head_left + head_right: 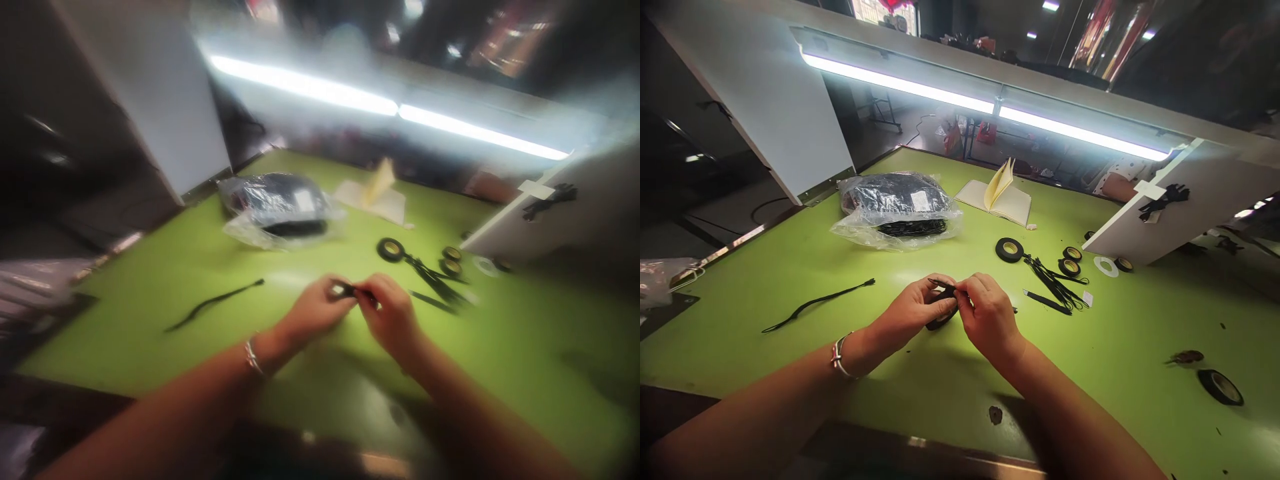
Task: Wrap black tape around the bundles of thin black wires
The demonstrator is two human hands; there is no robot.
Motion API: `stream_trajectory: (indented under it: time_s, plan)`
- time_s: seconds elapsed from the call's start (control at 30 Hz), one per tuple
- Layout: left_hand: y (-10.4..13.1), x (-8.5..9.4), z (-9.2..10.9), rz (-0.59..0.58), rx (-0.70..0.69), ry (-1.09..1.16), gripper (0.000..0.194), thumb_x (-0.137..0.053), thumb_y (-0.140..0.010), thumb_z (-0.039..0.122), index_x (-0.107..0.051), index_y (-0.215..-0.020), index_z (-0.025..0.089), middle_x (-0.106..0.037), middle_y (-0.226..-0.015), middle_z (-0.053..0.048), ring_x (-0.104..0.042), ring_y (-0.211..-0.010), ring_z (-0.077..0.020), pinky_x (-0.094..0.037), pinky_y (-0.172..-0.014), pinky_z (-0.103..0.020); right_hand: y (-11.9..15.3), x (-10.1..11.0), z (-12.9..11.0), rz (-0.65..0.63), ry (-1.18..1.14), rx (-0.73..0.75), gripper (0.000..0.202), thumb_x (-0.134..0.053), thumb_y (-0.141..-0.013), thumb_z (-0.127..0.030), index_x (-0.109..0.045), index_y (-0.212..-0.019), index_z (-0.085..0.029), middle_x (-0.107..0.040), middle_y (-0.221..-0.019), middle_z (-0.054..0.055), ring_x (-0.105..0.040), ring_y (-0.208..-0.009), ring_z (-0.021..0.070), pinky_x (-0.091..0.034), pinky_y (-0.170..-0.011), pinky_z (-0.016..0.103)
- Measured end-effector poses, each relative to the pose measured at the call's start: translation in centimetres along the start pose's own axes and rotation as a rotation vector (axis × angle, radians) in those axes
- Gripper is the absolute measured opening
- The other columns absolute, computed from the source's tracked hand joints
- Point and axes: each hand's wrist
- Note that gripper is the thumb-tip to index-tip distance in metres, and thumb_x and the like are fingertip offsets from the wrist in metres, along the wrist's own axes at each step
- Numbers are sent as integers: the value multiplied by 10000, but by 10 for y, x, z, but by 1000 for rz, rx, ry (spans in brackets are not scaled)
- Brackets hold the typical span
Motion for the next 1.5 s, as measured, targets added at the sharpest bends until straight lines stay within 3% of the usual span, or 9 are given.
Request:
stream_trajectory:
  time_s: [0.13,0.4,0.73,0.93,1.07,1.23,1.4,1.5]
  plan:
    - [-1,4,-3,-62,13,-42,245,-710,-697,277,-681,-895,136,-600,-605,-10,-507,-518,-107,-417,-542,-253,1,1,-2,-9,65,36,137,-502,-899,-149,-591,-807,-198,-565,-715,20,-524,-697,153,-442,-632,271]
    - [-7,11,-10,-6,15,-12,157,-688,-706,286,-668,-731,132,-629,-674,-24,-542,-625,-127,-428,-606,-250,5,-2,-4,52,405,261,138,-505,-885,-95,-614,-895,-178,-574,-695,34,-488,-695,170,-431,-633,280]
    - [-7,13,-4,26,39,4,144,-663,-646,255,-597,-544,177,-563,-563,-3,-463,-537,-128,-370,-507,-250,15,-7,6,44,415,426,268,-535,-862,-68,-614,-1082,-199,-665,-830,47,-581,-797,175,-498,-729,311]
    - [-8,15,-4,-24,4,-33,90,-664,-619,202,-623,-547,169,-587,-596,-13,-491,-553,-133,-383,-519,-254,18,-10,7,73,453,375,276,-584,-837,-61,-635,-1075,-190,-669,-831,45,-567,-809,180,-495,-724,300]
    - [-6,13,0,-54,79,32,118,-678,-644,255,-640,-606,150,-599,-634,-27,-527,-574,-143,-419,-548,-269,18,-9,8,95,466,380,273,-598,-833,-63,-639,-1066,-200,-673,-830,38,-552,-806,179,-479,-709,298]
    - [-4,9,1,-29,161,110,203,-705,-698,315,-633,-658,130,-577,-599,-21,-506,-515,-115,-402,-504,-247,18,-11,6,99,508,371,217,-622,-823,-74,-653,-1005,-188,-661,-789,30,-524,-757,173,-447,-679,291]
    - [-3,2,-8,-30,125,201,220,-743,-693,320,-672,-735,116,-604,-608,-22,-527,-534,-107,-415,-520,-232,18,-11,2,98,528,318,189,-590,-843,-83,-658,-991,-178,-645,-762,31,-501,-726,161,-424,-637,278]
    - [-2,0,-11,33,123,261,192,-761,-667,281,-685,-746,123,-611,-616,-12,-533,-545,-96,-419,-533,-218,18,-10,0,107,536,323,197,-585,-844,-83,-658,-999,-181,-651,-770,28,-493,-719,159,-419,-631,277]
Point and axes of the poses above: each hand's wrist, its own y-axis away from the middle knuckle, its own x-axis out of the back of the hand, z = x × y
